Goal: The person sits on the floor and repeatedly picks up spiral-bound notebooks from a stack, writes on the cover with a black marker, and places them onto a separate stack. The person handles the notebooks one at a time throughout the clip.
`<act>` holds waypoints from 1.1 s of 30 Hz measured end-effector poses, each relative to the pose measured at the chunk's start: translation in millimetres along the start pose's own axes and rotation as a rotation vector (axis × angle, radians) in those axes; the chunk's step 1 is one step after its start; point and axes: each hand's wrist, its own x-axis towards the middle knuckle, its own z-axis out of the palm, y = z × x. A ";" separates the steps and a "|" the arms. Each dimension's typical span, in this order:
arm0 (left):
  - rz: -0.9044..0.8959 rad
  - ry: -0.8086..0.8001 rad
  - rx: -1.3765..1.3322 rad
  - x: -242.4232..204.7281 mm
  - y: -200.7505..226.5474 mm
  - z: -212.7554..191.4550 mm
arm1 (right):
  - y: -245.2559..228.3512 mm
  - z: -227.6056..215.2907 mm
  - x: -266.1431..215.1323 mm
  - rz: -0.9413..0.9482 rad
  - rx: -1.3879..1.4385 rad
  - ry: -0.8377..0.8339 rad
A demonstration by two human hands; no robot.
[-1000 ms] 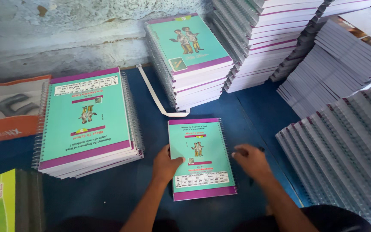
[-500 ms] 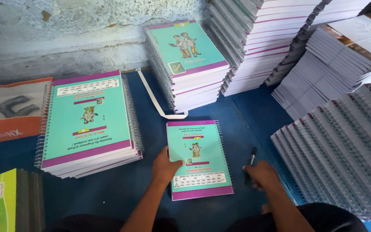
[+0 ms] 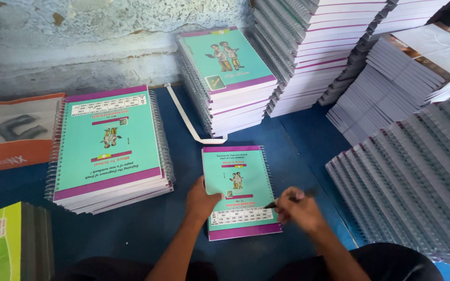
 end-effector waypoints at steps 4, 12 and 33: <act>0.014 0.015 -0.001 0.4 -1.8 1.7 | 30.7 5.3 10.2 -0.156 0.070 -0.168; 0.003 0.007 0.007 0.4 -2.8 0.5 | 45.1 15.8 9.1 -0.138 -0.024 -0.147; 0.018 0.007 0.017 -1.9 2.5 -1.9 | 0.1 39.7 -17.7 -0.025 -0.256 -0.062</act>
